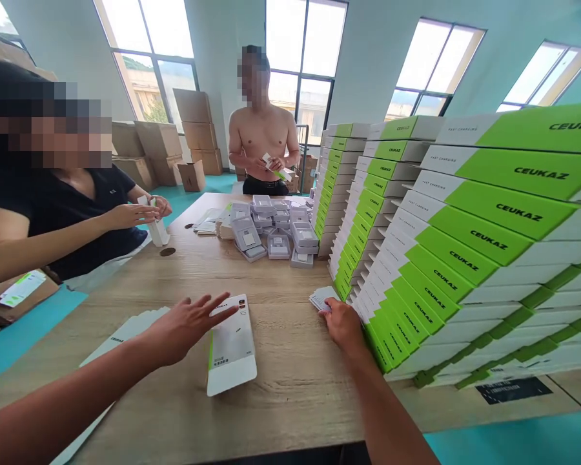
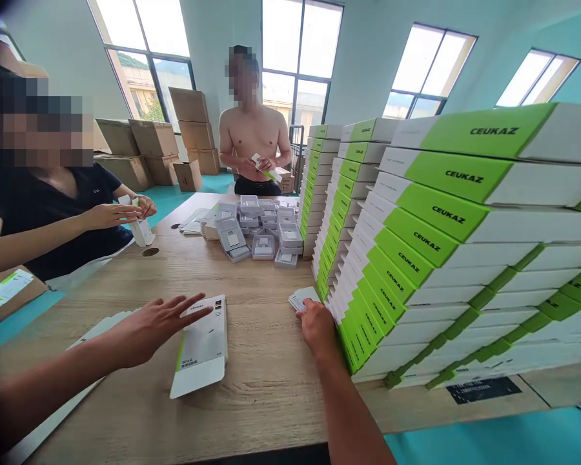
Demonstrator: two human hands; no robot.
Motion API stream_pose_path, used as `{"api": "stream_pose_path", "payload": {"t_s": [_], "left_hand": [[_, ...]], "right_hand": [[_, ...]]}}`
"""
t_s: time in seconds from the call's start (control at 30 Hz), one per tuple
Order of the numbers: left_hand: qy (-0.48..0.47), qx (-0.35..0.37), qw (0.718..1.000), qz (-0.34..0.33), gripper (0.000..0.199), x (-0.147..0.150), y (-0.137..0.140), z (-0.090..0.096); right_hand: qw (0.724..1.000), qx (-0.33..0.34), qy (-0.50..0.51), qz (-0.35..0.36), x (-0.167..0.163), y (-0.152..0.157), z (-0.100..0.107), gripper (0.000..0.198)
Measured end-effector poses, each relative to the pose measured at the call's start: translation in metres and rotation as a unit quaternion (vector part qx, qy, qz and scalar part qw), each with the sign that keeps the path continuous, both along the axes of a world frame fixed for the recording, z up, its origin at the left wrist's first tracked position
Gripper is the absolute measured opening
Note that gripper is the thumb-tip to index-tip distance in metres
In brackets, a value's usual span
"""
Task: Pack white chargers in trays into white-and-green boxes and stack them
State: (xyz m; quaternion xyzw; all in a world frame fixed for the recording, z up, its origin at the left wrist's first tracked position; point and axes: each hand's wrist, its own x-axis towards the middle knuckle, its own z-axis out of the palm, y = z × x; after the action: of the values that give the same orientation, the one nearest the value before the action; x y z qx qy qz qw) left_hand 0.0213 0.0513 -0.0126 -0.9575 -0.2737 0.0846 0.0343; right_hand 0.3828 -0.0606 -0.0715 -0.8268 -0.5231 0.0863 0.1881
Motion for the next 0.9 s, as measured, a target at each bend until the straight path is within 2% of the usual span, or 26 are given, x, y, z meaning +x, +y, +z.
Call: {"api": "stream_pose_path", "payload": {"t_s": [0.07, 0.13, 0.2, 0.27, 0.33, 0.43, 0.53, 0.6, 0.67, 0.73, 0.83, 0.9], "left_hand": [[0.014, -0.011, 0.996, -0.086, 0.108, 0.007, 0.004, -0.004], [-0.006, -0.043, 0.987, -0.154, 0.109, 0.021, 0.006, -0.008], [-0.024, -0.076, 0.980, -0.183, 0.107, 0.038, 0.009, -0.009], [-0.047, -0.096, 0.981, -0.164, 0.106, 0.048, 0.012, -0.006], [-0.104, -0.121, 0.981, -0.112, 0.105, 0.050, 0.017, 0.001], [-0.222, -0.190, 0.956, -0.026, 0.104, 0.040, 0.023, 0.008], [-0.256, -0.277, 0.925, 0.038, 0.110, 0.026, 0.021, 0.007], [-0.251, -0.318, 0.912, 0.060, 0.114, 0.022, 0.016, 0.005], [-0.260, -0.338, 0.903, 0.054, 0.113, 0.021, 0.010, 0.005], [-0.281, -0.349, 0.893, 0.033, 0.109, 0.021, 0.004, 0.006], [-0.330, -0.367, 0.870, 0.008, 0.105, 0.015, -0.004, 0.000], [-0.349, -0.361, 0.865, 0.012, 0.100, 0.007, -0.007, -0.012]], "right_hand": [[1.000, 0.016, 0.022, -0.008, 0.001, 0.001, 0.001, 0.013], [0.998, 0.036, 0.046, -0.018, 0.000, 0.001, 0.003, 0.015], [0.995, 0.069, 0.071, -0.030, -0.002, 0.001, 0.006, 0.021], [0.987, 0.120, 0.100, -0.043, -0.007, -0.002, 0.012, 0.028], [0.974, 0.175, 0.139, -0.042, -0.014, -0.009, 0.023, 0.037], [0.948, 0.211, 0.237, 0.006, -0.029, -0.025, 0.048, 0.051], [0.892, 0.170, 0.407, 0.099, -0.049, -0.037, 0.083, 0.048], [0.861, 0.119, 0.470, 0.155, -0.065, -0.036, 0.105, 0.038], [0.868, 0.082, 0.451, 0.189, -0.084, -0.028, 0.121, 0.027], [0.881, 0.051, 0.422, 0.206, -0.103, -0.016, 0.129, 0.022], [0.876, 0.021, 0.422, 0.232, -0.123, 0.004, 0.122, 0.035], [0.901, 0.043, 0.369, 0.225, -0.124, 0.020, 0.108, 0.049]]}}
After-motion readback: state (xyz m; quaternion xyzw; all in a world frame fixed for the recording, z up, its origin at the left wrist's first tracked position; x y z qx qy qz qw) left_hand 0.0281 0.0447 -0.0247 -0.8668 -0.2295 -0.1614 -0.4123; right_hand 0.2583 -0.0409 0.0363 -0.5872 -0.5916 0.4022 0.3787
